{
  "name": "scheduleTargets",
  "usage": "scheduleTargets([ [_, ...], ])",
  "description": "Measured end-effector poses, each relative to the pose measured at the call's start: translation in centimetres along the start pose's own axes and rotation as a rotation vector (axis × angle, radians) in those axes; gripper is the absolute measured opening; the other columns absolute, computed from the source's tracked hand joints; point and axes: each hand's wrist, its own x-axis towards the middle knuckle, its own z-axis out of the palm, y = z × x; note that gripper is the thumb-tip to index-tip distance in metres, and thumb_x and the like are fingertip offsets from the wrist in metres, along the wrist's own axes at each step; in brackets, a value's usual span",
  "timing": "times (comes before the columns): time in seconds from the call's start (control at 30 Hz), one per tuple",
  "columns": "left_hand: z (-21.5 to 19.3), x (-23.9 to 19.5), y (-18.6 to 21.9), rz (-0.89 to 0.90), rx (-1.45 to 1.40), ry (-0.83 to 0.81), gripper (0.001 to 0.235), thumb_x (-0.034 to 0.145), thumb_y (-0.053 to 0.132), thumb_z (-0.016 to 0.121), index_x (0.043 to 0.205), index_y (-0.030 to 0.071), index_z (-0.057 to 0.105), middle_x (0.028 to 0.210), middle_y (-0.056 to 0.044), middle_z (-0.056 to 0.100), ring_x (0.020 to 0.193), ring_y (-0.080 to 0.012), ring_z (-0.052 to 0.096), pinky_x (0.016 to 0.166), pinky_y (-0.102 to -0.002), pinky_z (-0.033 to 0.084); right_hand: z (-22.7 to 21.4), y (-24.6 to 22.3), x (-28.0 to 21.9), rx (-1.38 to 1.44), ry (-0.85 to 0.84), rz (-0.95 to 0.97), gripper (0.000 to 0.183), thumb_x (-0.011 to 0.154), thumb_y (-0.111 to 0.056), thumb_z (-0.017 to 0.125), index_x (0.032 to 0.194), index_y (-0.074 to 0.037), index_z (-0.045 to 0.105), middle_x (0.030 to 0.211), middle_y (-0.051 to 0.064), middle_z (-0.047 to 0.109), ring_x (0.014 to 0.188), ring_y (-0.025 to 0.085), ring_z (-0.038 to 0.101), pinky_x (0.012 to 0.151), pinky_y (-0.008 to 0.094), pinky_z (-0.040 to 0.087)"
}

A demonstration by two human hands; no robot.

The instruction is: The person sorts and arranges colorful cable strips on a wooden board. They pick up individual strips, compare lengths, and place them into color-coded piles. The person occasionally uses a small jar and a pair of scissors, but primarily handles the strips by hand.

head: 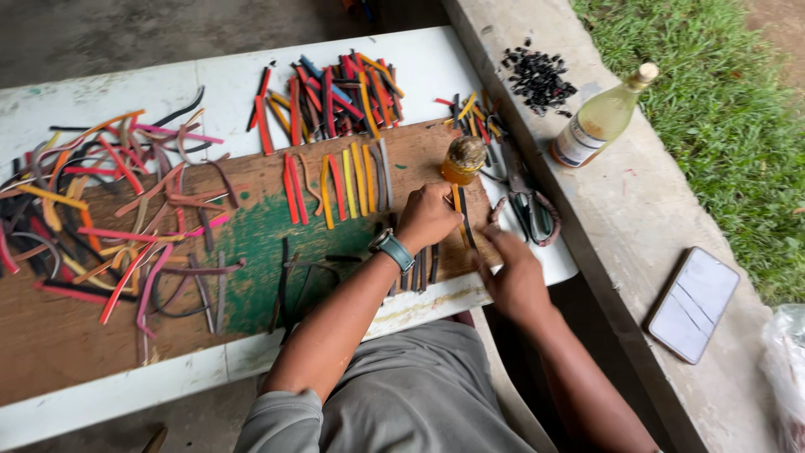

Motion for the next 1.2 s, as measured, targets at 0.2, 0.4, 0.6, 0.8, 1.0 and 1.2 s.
scheduleTargets([
  [0.2, 3.4, 3.2, -4.5, 0.166, 0.208, 0.049, 0.028, 0.070, 0.012, 0.081, 0.093, -0.002, 0.072, 0.088, -0.025, 0.072, 0.086, -0.0415, 0.071, 0.078, -0.049, 0.057, 2.1, 0.0, -3.3, -0.274, -0.104, -0.120, 0.049, 0.097, -0.035, 0.059, 0.139, -0.008, 0.061, 0.139, 0.011, 0.061, 0.129, 0.030, 0.051, 0.103, 0.047, 0.033],
  [0.4, 4.0, 4.2, -4.9, 0.152, 0.281, 0.005, 0.020, 0.071, 0.001, 0.079, 0.089, -0.003, 0.072, 0.088, -0.024, 0.073, 0.085, -0.0384, 0.073, 0.079, -0.049, 0.059, 2.2, 0.6, -3.4, -0.132, -0.056, 0.022, 0.053, 0.101, -0.037, 0.056, 0.144, -0.006, 0.057, 0.132, 0.014, 0.059, 0.127, 0.029, 0.050, 0.103, 0.046, 0.034],
  [0.6, 2.9, 4.4, -3.5, 0.057, 0.440, -0.078, 0.006, 0.075, 0.004, 0.076, 0.078, 0.000, 0.072, 0.082, -0.022, 0.072, 0.078, -0.0397, 0.073, 0.068, -0.050, 0.059, 3.9, 0.4, -1.3, -0.366, -0.165, 0.028, 0.057, 0.099, -0.041, 0.053, 0.145, -0.008, 0.057, 0.117, 0.013, 0.058, 0.112, 0.030, 0.050, 0.094, 0.047, 0.034],
  [0.8, 2.8, 4.2, -2.0, 0.005, 0.524, -0.107, 0.001, 0.074, 0.004, 0.072, 0.073, 0.004, 0.073, 0.080, -0.021, 0.072, 0.074, -0.0385, 0.073, 0.066, -0.049, 0.060, 2.8, 0.3, -1.6, -0.278, -0.182, 0.057, 0.056, 0.099, -0.042, 0.051, 0.147, -0.013, 0.058, 0.123, 0.014, 0.055, 0.122, 0.033, 0.046, 0.104, 0.049, 0.032],
  [1.0, 3.5, 5.1, -3.2, 0.158, 0.630, -0.099, 0.004, 0.075, 0.007, 0.071, 0.072, 0.005, 0.073, 0.078, -0.021, 0.072, 0.075, -0.0384, 0.073, 0.071, -0.049, 0.060, 4.7, 1.4, -1.9, -0.306, -0.084, 0.019, 0.051, 0.098, -0.040, 0.051, 0.140, -0.013, 0.061, 0.160, 0.019, 0.038, 0.147, 0.039, 0.027, 0.112, 0.057, 0.022],
  [1.2, 3.5, 5.1, -2.8, 0.110, 0.625, -0.106, 0.005, 0.072, 0.005, 0.070, 0.069, 0.007, 0.074, 0.078, -0.019, 0.073, 0.080, -0.0387, 0.072, 0.079, -0.053, 0.055, 4.2, 1.6, -2.3, -0.240, -0.180, 0.096, 0.051, 0.100, -0.041, 0.046, 0.144, -0.018, 0.059, 0.165, 0.015, 0.030, 0.155, 0.041, 0.015, 0.115, 0.065, 0.012],
])
